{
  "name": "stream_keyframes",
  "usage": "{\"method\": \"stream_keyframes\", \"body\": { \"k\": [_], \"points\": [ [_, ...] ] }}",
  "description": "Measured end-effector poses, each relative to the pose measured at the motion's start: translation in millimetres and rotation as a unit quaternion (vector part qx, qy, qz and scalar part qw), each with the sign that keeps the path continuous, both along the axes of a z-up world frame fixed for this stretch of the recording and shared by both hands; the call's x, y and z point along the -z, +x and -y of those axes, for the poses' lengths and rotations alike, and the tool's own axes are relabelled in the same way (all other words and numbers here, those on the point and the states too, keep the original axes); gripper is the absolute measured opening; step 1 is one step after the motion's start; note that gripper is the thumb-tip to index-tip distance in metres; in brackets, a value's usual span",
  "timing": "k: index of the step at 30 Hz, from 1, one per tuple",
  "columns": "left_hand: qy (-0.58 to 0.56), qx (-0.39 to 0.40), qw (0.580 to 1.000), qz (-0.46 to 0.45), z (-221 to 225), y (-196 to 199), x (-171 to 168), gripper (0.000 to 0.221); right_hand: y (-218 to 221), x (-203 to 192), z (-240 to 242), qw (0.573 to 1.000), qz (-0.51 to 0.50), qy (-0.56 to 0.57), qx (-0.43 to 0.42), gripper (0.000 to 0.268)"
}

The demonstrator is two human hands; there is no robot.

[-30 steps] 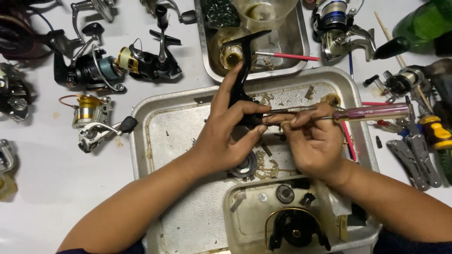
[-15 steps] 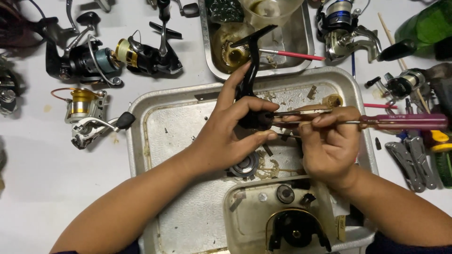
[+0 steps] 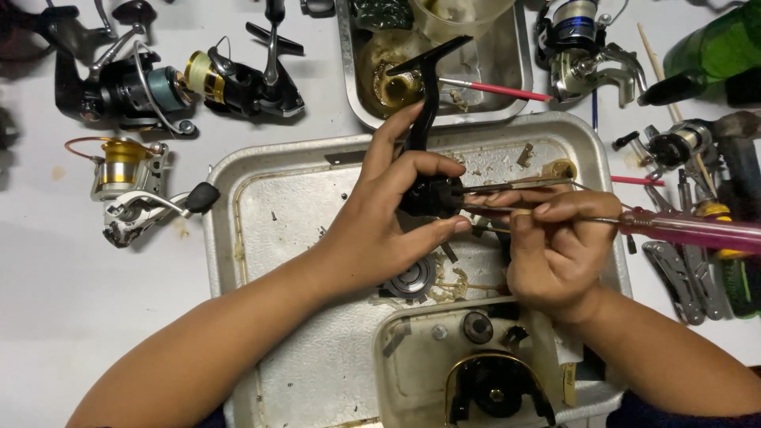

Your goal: Reassembling the internal mechanical components of a fishing reel using hands and a screwdriver.

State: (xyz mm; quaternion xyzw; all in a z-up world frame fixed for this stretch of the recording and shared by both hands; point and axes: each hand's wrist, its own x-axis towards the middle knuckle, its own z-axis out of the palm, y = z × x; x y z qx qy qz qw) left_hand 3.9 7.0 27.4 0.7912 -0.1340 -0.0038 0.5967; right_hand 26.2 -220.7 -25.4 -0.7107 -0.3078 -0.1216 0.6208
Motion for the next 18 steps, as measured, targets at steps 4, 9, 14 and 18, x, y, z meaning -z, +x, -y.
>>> {"method": "stream_keyframes", "body": {
  "k": [4,9,14,18],
  "points": [
    [0.001,-0.003,1.000,0.015,1,0,4,0.039,1,-1,-1,1.000,0.006,0.009,-0.019,0.025],
    [0.002,-0.008,1.000,0.023,2,0,5,0.038,-2,-8,-8,1.000,0.007,-0.001,0.008,0.022],
    [0.012,-0.010,0.999,0.039,-1,-1,6,0.036,-4,-7,-12,1.000,-0.008,0.012,-0.025,0.022],
    [0.059,-0.043,0.996,0.054,-1,0,10,0.035,-4,-13,-21,0.993,-0.042,0.062,-0.090,0.022]
  ]
}}
